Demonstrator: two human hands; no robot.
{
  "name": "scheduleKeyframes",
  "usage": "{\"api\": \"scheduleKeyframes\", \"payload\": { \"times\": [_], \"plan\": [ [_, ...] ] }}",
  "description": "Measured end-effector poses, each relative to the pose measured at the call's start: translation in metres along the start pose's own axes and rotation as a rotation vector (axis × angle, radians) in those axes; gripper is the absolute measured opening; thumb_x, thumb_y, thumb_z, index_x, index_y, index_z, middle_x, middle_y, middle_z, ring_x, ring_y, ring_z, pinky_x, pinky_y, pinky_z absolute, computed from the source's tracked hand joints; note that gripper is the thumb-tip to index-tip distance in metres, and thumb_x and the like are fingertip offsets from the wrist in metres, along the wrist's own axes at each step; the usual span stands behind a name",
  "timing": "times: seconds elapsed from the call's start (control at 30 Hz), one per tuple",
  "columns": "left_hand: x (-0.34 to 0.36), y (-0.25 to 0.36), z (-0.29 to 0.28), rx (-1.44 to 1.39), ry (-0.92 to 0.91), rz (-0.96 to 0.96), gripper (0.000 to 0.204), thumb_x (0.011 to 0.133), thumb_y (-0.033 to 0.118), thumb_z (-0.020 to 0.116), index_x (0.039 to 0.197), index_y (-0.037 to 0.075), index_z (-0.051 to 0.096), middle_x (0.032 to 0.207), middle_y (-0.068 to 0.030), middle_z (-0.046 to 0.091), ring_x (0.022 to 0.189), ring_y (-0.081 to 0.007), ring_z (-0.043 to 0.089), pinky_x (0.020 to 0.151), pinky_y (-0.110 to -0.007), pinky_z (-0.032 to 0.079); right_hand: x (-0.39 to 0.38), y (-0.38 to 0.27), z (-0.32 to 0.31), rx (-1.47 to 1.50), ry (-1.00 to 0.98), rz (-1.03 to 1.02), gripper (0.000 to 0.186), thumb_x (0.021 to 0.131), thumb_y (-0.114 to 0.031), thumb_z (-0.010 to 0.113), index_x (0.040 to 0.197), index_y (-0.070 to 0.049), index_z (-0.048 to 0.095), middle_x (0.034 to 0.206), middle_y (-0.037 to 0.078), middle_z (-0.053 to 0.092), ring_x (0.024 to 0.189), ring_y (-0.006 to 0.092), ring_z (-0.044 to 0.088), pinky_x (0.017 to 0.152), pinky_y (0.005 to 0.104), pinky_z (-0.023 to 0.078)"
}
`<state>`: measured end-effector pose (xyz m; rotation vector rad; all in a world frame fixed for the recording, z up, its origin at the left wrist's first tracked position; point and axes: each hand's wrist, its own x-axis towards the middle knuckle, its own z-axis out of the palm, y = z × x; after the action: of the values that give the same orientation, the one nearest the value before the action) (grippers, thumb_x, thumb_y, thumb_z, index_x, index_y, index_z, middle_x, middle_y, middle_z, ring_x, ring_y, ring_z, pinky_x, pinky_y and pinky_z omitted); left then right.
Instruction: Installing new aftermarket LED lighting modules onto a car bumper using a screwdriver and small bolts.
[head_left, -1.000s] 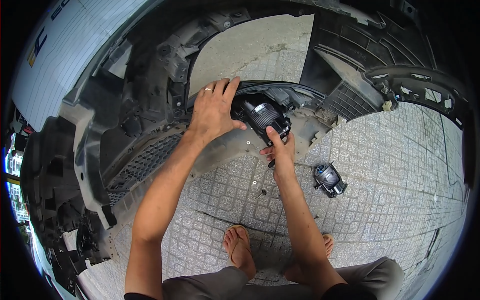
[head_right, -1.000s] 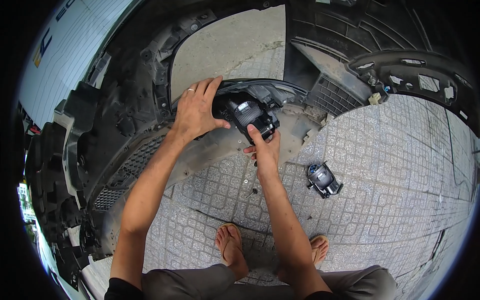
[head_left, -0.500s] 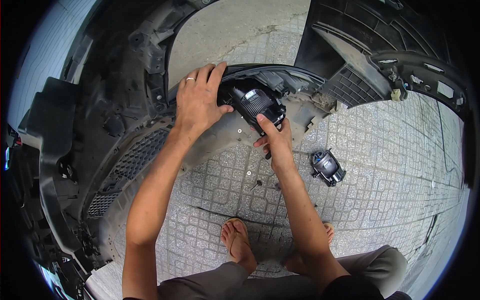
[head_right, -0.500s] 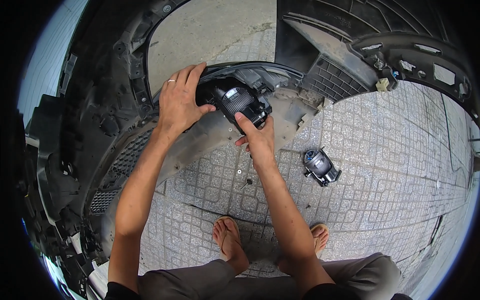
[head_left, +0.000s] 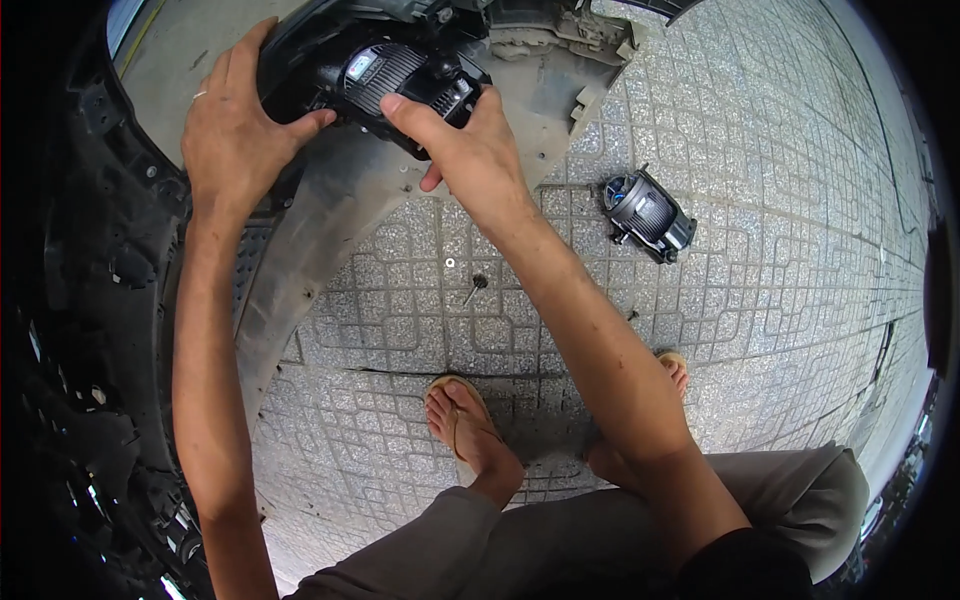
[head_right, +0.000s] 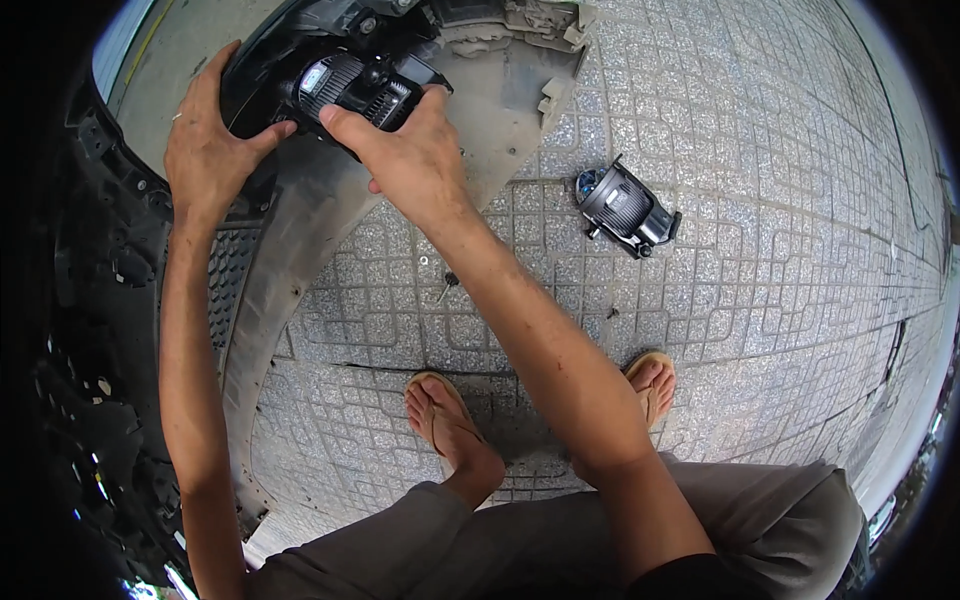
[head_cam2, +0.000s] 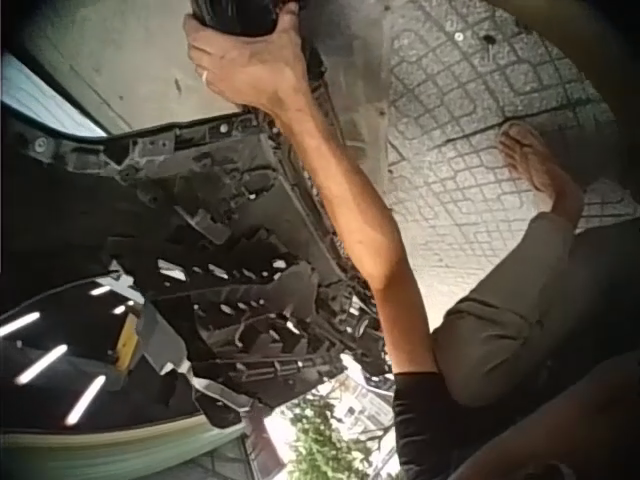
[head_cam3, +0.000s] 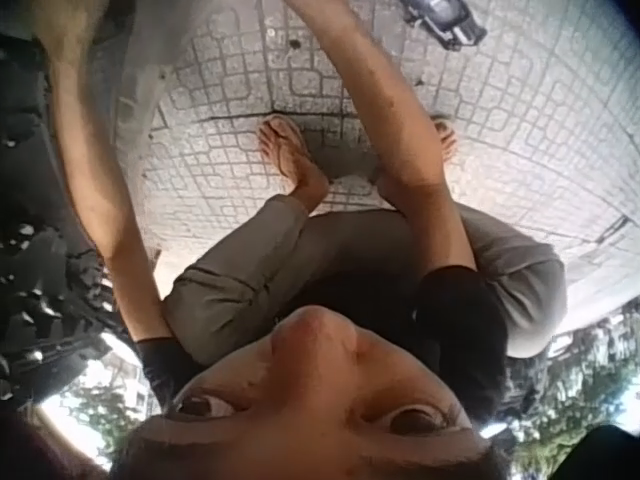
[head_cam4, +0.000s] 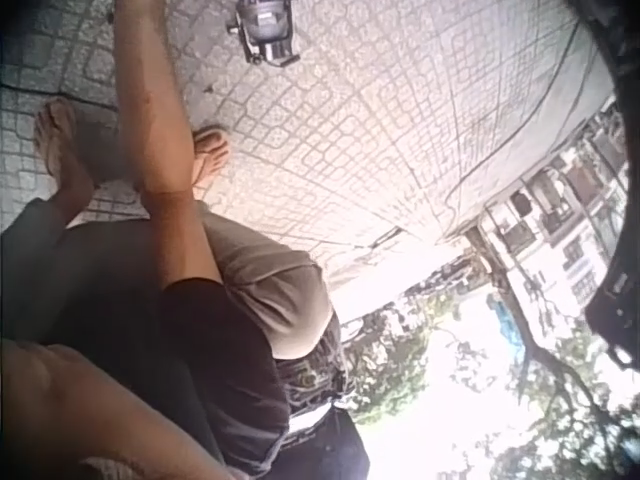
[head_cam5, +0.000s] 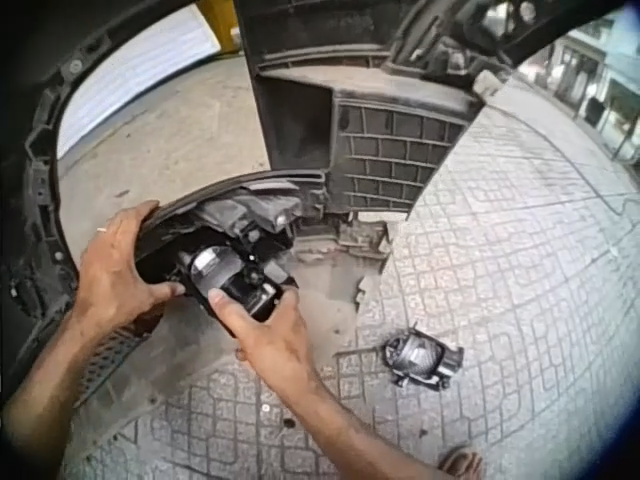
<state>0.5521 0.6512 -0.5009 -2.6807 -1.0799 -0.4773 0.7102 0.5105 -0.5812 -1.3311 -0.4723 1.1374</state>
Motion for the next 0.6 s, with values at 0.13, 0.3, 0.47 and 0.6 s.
{"api": "scheduleKeyframes", "payload": {
  "times": [0.13,0.3,0.47,0.6],
  "plan": [
    [0.0,0.001,-0.001,0.022,0.014,0.071,0.1,0.063,0.032,0.096,0.15,0.017,0.049,0.142,-0.0111,0.063,0.129,-0.0324,0.061,0.107,-0.044,0.05,0.004,0.015,0.003,-0.079,0.075,-0.05,0.093,0.077,-0.05,0.083,0.125,0.017,0.041,0.101,0.026,0.07,0.093,0.0337,0.074,0.086,0.0413,0.059],
    [-0.005,0.007,-0.001,-0.049,0.007,0.066,0.103,0.061,0.031,0.098,0.15,0.014,0.049,0.141,-0.0144,0.063,0.127,-0.0342,0.062,0.105,-0.045,0.051,-0.007,0.008,-0.001,-0.084,0.05,-0.001,0.091,0.076,-0.045,0.084,0.126,0.016,0.039,0.101,0.028,0.069,0.093,0.037,0.074,0.083,0.0426,0.06],
    [0.0,0.015,-0.005,-0.045,-0.014,0.041,0.102,0.062,0.027,0.098,0.15,0.011,0.05,0.139,-0.015,0.064,0.126,-0.0331,0.063,0.105,-0.044,0.051,-0.004,0.014,0.006,0.001,0.132,-0.115,0.09,0.077,-0.043,0.084,0.123,0.019,0.037,0.098,0.03,0.069,0.086,0.0383,0.075,0.075,0.0438,0.062],
    [0.003,0.021,-0.003,-0.053,-0.035,-0.009,0.103,0.06,0.024,0.099,0.149,0.008,0.049,0.139,-0.0163,0.063,0.127,-0.0325,0.063,0.106,-0.042,0.051,0.002,0.015,0.002,-0.022,0.116,-0.119,0.092,0.077,-0.043,0.085,0.123,0.02,0.037,0.094,0.028,0.07,0.082,0.0391,0.075,0.07,0.0443,0.062]
  ]
}}
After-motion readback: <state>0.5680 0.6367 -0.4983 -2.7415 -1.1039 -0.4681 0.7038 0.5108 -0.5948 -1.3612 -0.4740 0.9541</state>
